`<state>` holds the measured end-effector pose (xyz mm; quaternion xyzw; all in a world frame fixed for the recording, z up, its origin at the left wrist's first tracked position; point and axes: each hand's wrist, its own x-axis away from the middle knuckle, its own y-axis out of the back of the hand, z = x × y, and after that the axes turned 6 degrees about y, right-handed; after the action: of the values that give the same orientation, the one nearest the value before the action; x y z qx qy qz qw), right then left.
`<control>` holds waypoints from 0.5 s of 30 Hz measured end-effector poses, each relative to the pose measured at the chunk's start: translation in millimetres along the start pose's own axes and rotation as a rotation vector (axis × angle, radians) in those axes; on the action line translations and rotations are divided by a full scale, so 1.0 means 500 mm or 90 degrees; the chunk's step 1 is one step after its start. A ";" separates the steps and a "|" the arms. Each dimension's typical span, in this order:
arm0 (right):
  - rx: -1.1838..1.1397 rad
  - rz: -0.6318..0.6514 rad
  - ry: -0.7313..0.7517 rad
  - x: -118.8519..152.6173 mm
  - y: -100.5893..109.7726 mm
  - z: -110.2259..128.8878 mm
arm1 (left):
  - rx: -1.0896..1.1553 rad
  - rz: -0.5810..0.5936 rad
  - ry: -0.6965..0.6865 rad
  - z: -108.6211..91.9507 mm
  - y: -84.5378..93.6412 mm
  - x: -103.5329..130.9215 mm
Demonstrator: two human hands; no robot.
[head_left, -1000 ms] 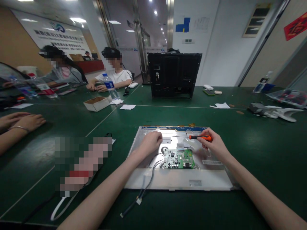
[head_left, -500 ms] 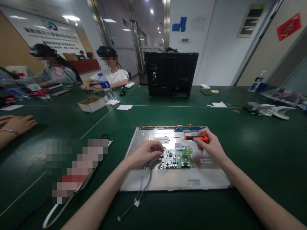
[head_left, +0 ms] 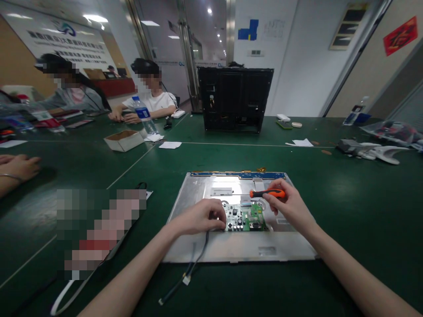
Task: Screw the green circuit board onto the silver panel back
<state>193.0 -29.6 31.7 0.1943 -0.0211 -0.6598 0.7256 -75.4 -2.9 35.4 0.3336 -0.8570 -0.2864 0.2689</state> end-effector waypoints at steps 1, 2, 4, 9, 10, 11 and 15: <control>0.000 0.001 0.001 0.000 -0.001 0.001 | -0.002 0.004 -0.002 -0.001 -0.002 -0.001; -0.001 0.001 0.002 0.000 -0.002 0.002 | -0.007 0.006 -0.003 -0.002 -0.004 -0.001; -0.004 -0.002 0.003 0.001 -0.005 0.003 | -0.017 0.003 -0.007 -0.002 -0.008 -0.004; -0.006 -0.003 0.022 0.001 -0.008 -0.008 | -0.043 0.000 -0.021 -0.002 -0.013 -0.006; -0.006 0.001 0.025 0.001 -0.008 -0.012 | -0.046 -0.001 -0.020 -0.003 -0.013 -0.006; -0.006 0.006 0.027 0.001 -0.007 -0.015 | -0.047 -0.002 -0.018 -0.004 -0.013 -0.005; -0.011 0.016 0.033 0.001 -0.006 -0.017 | -0.054 -0.003 -0.013 -0.007 -0.009 -0.002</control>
<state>192.4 -27.9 22.7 0.2050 0.0008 -0.6455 0.7357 -70.5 -6.0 34.5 0.3211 -0.8457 -0.3267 0.2738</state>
